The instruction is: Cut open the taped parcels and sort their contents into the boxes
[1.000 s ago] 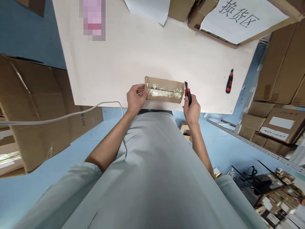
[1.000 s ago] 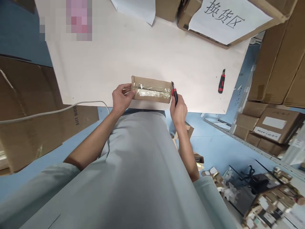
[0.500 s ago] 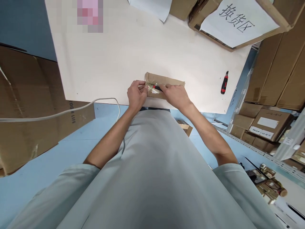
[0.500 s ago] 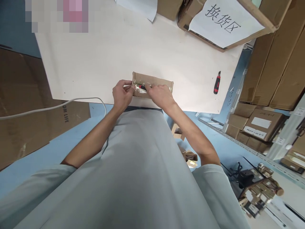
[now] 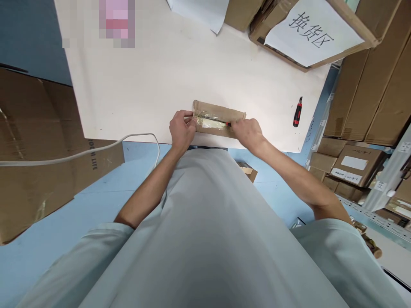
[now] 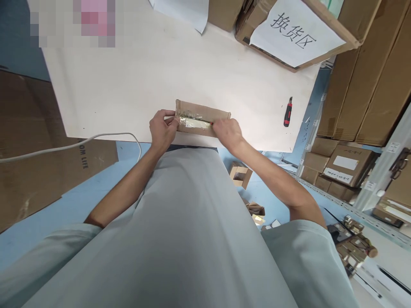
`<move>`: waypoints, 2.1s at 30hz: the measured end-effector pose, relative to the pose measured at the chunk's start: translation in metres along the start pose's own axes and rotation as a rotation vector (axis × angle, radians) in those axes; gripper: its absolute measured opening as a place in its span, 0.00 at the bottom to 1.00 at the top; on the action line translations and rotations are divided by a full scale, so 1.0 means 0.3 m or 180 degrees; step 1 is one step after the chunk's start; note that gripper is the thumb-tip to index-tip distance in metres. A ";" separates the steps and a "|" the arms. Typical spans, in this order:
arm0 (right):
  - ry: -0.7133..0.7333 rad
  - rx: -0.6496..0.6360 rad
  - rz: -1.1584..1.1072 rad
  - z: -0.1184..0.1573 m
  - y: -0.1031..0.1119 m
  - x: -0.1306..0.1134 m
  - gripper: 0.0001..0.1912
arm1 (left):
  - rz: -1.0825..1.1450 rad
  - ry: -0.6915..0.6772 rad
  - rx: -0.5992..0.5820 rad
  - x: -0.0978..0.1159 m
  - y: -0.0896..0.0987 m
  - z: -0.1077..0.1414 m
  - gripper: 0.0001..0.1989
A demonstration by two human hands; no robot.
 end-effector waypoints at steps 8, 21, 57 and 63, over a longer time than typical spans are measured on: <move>-0.0540 -0.0348 0.0147 0.216 -0.113 0.144 0.22 | -0.0029 0.0010 -0.0231 0.029 -0.043 0.022 0.09; -0.0879 -0.0354 0.0065 0.331 -0.239 0.204 0.21 | -0.0192 -0.0038 -0.0377 0.036 -0.029 0.002 0.10; -0.1815 0.1759 -0.2687 0.188 -0.373 -0.001 0.28 | -0.1399 -0.1886 -0.1577 0.341 -0.275 0.093 0.27; -0.1648 0.1666 -0.2583 0.156 -0.306 -0.012 0.31 | -0.1547 -0.1842 -0.1642 0.324 -0.318 0.024 0.27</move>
Point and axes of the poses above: each hand's wrist, its own z-axis away from the middle knuckle, its own y-axis out of the back of the hand, x = y × z, the point moved 7 cm from there along -z, towards the middle knuckle, and after that the axes turned 12 degrees about y, right-handed, at the moved point
